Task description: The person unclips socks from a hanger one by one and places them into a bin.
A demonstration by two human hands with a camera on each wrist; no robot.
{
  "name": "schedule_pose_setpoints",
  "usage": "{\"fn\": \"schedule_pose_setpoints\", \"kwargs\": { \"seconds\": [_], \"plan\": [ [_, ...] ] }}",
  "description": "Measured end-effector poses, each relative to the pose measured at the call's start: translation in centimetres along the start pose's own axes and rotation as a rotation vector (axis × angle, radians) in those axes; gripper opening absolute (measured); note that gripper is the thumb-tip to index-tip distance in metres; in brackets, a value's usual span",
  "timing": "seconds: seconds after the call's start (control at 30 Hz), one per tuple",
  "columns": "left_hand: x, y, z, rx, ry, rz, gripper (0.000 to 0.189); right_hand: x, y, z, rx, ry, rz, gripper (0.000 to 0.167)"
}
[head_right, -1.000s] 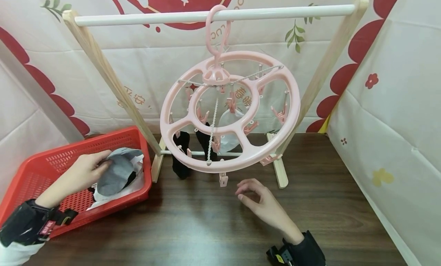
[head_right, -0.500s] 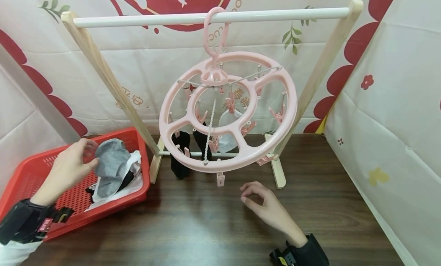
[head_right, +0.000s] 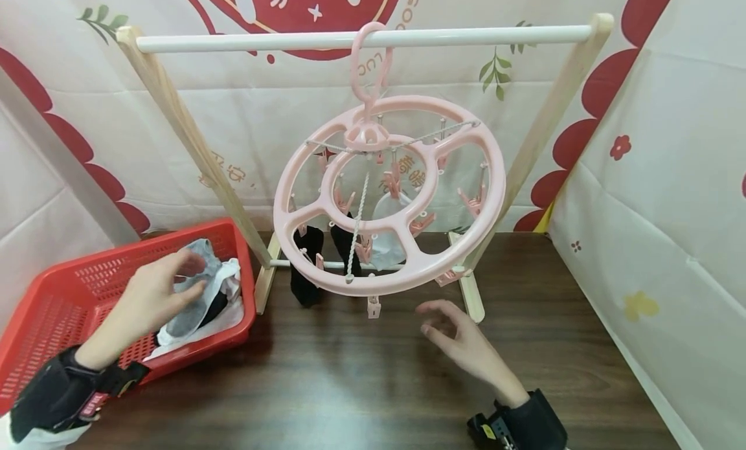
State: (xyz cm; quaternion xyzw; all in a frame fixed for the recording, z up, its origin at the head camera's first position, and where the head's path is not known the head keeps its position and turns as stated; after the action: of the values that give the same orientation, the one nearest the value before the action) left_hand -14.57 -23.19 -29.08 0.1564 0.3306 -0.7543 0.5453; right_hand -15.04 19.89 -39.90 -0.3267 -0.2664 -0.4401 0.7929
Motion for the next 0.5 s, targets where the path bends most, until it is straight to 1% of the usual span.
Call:
{"fn": "schedule_pose_setpoints", "kwargs": {
  "seconds": [0.07, 0.17, 0.23, 0.3, 0.37, 0.43, 0.5],
  "plan": [
    [-1.0, 0.0, -1.0, 0.011, 0.019, -0.027, 0.026, -0.3, -0.3, 0.8, -0.024, 0.043, -0.017, 0.032],
    [-2.4, 0.1, -2.5, 0.021, 0.037, -0.073, 0.022, -0.9, -1.1, 2.1, -0.059, 0.139, -0.062, 0.038],
    [-3.1, 0.3, -3.5, 0.021, 0.048, -0.112, 0.022, -1.2, -1.8, 2.8, -0.085, 0.210, -0.068, 0.039],
    [-3.6, 0.5, -4.3, 0.022, 0.058, -0.136, 0.022, -1.3, -2.7, 3.6, -0.125, 0.286, -0.035, 0.037],
    [-4.0, 0.7, -5.1, 0.023, 0.072, -0.152, 0.022, -1.0, -3.7, 4.3, -0.176, 0.323, 0.030, 0.037],
    [-4.2, 0.8, -5.8, 0.027, 0.084, -0.161, 0.023, -0.6, -4.7, 5.1, -0.228, 0.319, 0.106, 0.041],
    [-4.5, 0.8, -6.5, 0.042, 0.100, -0.158, 0.023, -0.1, -5.7, 5.8, -0.257, 0.270, 0.178, 0.050]
  ]
}}
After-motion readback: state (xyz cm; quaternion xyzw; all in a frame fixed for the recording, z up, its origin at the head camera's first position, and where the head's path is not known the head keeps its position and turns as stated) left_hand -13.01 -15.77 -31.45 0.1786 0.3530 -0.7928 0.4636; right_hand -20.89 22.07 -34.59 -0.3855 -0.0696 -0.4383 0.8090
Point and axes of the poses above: each hand's wrist, its own y-axis away from the middle knuckle, its own z-axis out of the back of the hand, x = y × z, the point moved 4 cm from there along -y, towards the middle knuckle, and after that the axes turned 13 degrees about y, right-handed, at the moved point
